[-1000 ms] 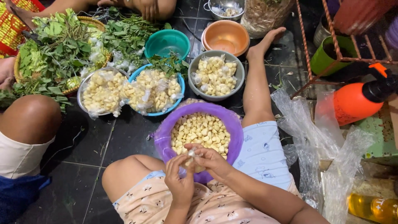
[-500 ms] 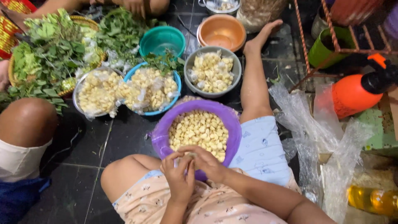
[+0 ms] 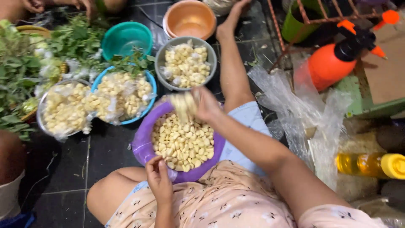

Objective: Scooping peeled garlic cloves from a bowl and filling small plastic bags.

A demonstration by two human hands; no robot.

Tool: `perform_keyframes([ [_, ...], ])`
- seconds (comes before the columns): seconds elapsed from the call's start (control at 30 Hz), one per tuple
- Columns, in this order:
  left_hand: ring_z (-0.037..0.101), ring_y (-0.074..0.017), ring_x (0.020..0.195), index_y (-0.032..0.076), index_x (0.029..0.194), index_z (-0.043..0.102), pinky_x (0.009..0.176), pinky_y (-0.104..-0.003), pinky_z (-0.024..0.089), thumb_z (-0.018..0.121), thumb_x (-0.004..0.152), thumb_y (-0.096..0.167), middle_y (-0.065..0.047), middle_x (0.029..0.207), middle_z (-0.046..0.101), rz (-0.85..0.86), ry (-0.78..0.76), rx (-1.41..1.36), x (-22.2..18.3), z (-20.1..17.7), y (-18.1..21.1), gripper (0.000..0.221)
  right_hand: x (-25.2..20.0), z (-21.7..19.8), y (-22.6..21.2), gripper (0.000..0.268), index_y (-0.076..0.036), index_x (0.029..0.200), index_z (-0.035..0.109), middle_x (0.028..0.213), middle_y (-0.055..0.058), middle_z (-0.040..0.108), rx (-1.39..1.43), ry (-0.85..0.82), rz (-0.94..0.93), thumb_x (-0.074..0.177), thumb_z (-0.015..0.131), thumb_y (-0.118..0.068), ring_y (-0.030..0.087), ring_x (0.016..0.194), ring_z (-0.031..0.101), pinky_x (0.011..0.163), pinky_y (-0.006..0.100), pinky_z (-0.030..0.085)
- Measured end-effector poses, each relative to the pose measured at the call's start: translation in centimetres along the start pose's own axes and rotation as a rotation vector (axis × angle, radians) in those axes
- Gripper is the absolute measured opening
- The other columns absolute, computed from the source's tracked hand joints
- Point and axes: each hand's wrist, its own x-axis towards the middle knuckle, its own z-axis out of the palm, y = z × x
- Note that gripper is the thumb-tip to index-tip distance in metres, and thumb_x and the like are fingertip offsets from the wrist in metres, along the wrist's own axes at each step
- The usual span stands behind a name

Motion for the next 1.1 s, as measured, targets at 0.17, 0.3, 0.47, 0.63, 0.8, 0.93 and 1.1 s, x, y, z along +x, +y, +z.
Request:
perform_keyframes([
  [0.17,0.056,-0.0172,0.101,0.002,0.123,0.055,0.093,-0.029,0.046,0.051,0.102,0.01,-0.01,0.114,0.061,-0.069,-0.028,-0.039,-0.6,0.4,0.0,0.023,-4.8,5.2,-7.9,0.089,-0.019,0.159,0.026,0.151,0.013,0.048,-0.492,0.199,-0.626,0.083,0.061,-0.048,0.025,0.125,0.054,0.075,0.033,0.041],
  [0.3,0.057,-0.0168,0.101,0.002,0.121,0.056,0.094,-0.028,0.046,0.05,0.101,0.006,-0.011,0.115,0.062,-0.061,0.012,-0.018,-0.7,-0.7,0.5,0.021,-7.2,-4.2,-11.4,0.055,-0.007,0.143,0.047,0.113,0.01,0.063,-1.063,0.236,-1.116,0.092,0.069,-0.011,0.013,0.088,0.064,0.078,0.026,0.055],
  [0.47,0.062,-0.0176,0.1,0.004,0.115,0.062,0.092,-0.03,0.049,0.053,0.102,0.011,-0.01,0.108,0.066,-0.098,0.001,-0.005,-1.3,-0.8,0.9,0.017,-10.8,-17.3,-16.0,0.074,-0.037,0.154,0.043,0.108,0.019,0.074,-2.128,1.118,-0.291,0.089,0.051,-0.071,0.044,0.091,0.07,0.073,0.05,0.053],
  [0.63,0.061,-0.0165,0.093,0.002,0.115,0.063,0.084,-0.028,0.05,0.055,0.1,0.011,-0.009,0.104,0.066,-0.079,-0.049,-0.002,-1.4,-0.1,-0.7,0.019,-10.2,-21.5,-15.7,0.023,-0.004,0.087,0.077,0.08,0.013,0.07,-1.827,0.952,-0.857,0.083,0.072,-0.026,0.032,0.07,0.06,0.067,0.041,0.05],
  [0.8,0.066,-0.0188,0.091,0.004,0.117,0.064,0.083,-0.03,0.055,0.056,0.097,0.015,-0.009,0.102,0.068,-0.039,-0.107,0.098,-1.0,1.8,1.4,0.024,-12.6,-7.3,-9.2,0.022,-0.005,0.089,0.056,0.083,0.005,0.063,-1.053,0.441,-1.252,0.086,0.075,0.005,0.011,0.071,0.057,0.067,0.022,0.052],
  [0.93,0.061,-0.0187,0.095,0.004,0.148,0.037,0.082,-0.029,0.055,0.069,0.085,0.008,-0.012,0.124,0.053,-0.023,-0.233,-0.113,-0.5,3.8,3.1,0.071,-16.5,3.6,1.0,0.031,-0.007,0.11,0.059,0.092,0.004,0.065,-1.204,-0.275,-0.967,0.082,0.069,0.002,0.014,0.078,0.063,0.074,0.027,0.054],
  [1.1,0.061,-0.0091,0.076,0.005,0.095,0.068,0.067,-0.024,0.055,0.072,0.078,-0.011,-0.005,0.097,0.067,0.095,0.074,-0.142,0.0,4.1,-1.0,0.024,-13.1,1.6,8.5,0.02,-0.019,0.094,0.078,0.071,0.001,0.065,-1.456,-0.452,-0.961,0.079,0.076,-0.007,0.022,0.064,0.065,0.069,0.033,0.054],
])
